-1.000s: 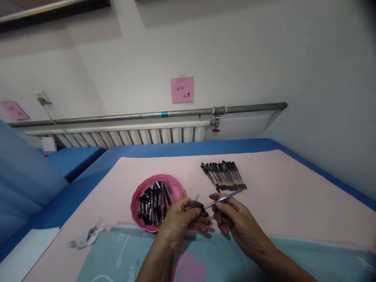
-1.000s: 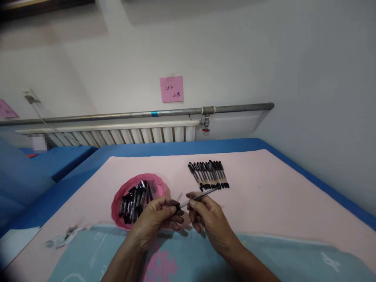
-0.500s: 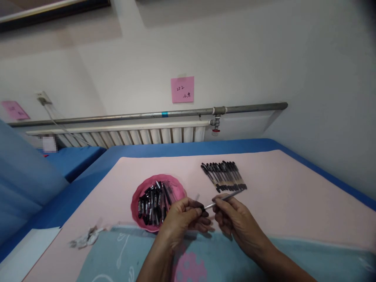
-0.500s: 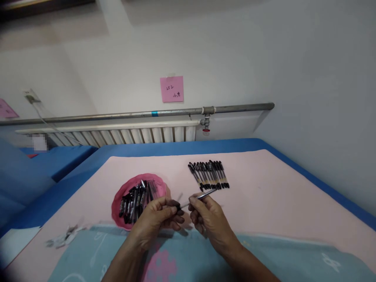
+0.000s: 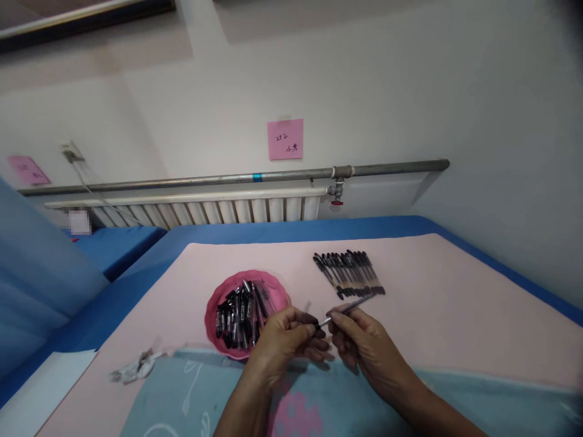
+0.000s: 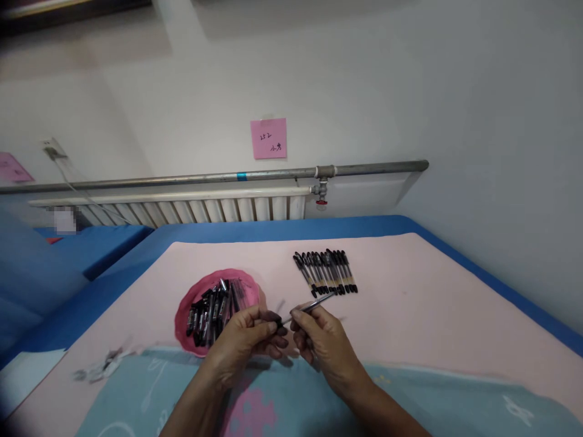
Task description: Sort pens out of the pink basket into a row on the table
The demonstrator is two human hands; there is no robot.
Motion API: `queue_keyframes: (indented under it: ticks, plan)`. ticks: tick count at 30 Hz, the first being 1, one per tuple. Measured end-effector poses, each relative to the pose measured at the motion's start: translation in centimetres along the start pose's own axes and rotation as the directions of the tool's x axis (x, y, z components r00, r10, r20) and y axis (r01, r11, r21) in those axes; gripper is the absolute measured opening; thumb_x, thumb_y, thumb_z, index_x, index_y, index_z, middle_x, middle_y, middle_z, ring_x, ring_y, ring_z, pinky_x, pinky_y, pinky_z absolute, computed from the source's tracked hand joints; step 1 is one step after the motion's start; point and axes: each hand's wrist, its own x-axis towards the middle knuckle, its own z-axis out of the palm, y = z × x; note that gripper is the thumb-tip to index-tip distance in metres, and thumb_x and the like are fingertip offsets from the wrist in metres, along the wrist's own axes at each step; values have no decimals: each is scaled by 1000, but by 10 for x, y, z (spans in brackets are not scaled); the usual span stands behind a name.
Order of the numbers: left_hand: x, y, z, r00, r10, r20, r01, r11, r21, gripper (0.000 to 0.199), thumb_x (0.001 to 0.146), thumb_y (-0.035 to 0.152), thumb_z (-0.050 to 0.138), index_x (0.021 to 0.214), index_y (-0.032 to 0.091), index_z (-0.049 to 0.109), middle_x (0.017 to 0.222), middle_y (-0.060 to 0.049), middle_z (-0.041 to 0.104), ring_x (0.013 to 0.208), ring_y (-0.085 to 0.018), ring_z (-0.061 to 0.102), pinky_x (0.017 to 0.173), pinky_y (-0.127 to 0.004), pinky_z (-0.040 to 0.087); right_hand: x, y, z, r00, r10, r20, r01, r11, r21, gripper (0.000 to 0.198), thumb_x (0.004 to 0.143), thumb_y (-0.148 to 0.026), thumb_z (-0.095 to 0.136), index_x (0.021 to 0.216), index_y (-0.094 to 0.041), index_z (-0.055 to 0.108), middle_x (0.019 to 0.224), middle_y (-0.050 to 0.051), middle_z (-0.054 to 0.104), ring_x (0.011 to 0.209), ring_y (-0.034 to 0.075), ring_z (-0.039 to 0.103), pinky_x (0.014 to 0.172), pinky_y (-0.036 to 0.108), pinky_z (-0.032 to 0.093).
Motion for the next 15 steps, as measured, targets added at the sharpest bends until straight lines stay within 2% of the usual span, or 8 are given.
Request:
queue_keyframes:
  ticks: [5, 9, 10, 13, 15]
  plan:
    - [1, -1, 0, 1000, -1, 6, 1, 1000, -1, 35, 59, 32, 74, 79, 11, 55, 67, -7, 67, 56, -17, 64, 54, -26, 47, 0, 2, 0, 999, -2, 51, 0, 999, 44, 31, 65, -41, 70, 85, -18, 59, 47, -6, 52, 37, 8, 44, 33, 18, 31]
    - [2, -3, -1, 1000, -1, 12, 1, 1000, 24, 37, 58, 33, 74, 80, 11, 55, 67, -8, 66, 57, -17, 64, 53, -26, 47, 2, 5, 0, 1000, -9, 17, 9, 1000, -7, 27, 70, -42, 66, 67, -17, 55, 43, -6, 50, 35, 6, 41, 33, 17, 29]
    - [1, -3, -1, 1000, -2, 18, 2, 1000, 23, 37, 58, 33, 74, 80, 11, 54, 66, -8, 66, 57, -17, 64, 53, -27, 47, 1, 5, 0, 1000, -4, 14, 4, 1000, -4, 27, 70, -42, 66, 67, -17, 55, 44, -6, 51, 35, 6, 41, 33, 17, 29]
    - [1, -2, 0, 999, -8, 31, 8, 1000, 11, 37, 59, 33, 73, 81, 11, 53, 65, -7, 66, 56, -18, 63, 54, -28, 47, 0, 2, 1, 999, 4, 41, -6, 998, 62, 28, 67, -38, 69, 83, -18, 59, 51, -6, 54, 38, 6, 44, 33, 17, 31]
    - [0, -1, 2, 1000, -10, 28, 9, 1000, 27, 36, 59, 34, 72, 80, 12, 53, 63, -7, 65, 54, -17, 63, 54, -28, 47, -2, 1, 2, 999, 2, 48, -5, 997, 74, 30, 65, -37, 70, 85, -17, 60, 52, -6, 54, 39, 6, 44, 34, 17, 32]
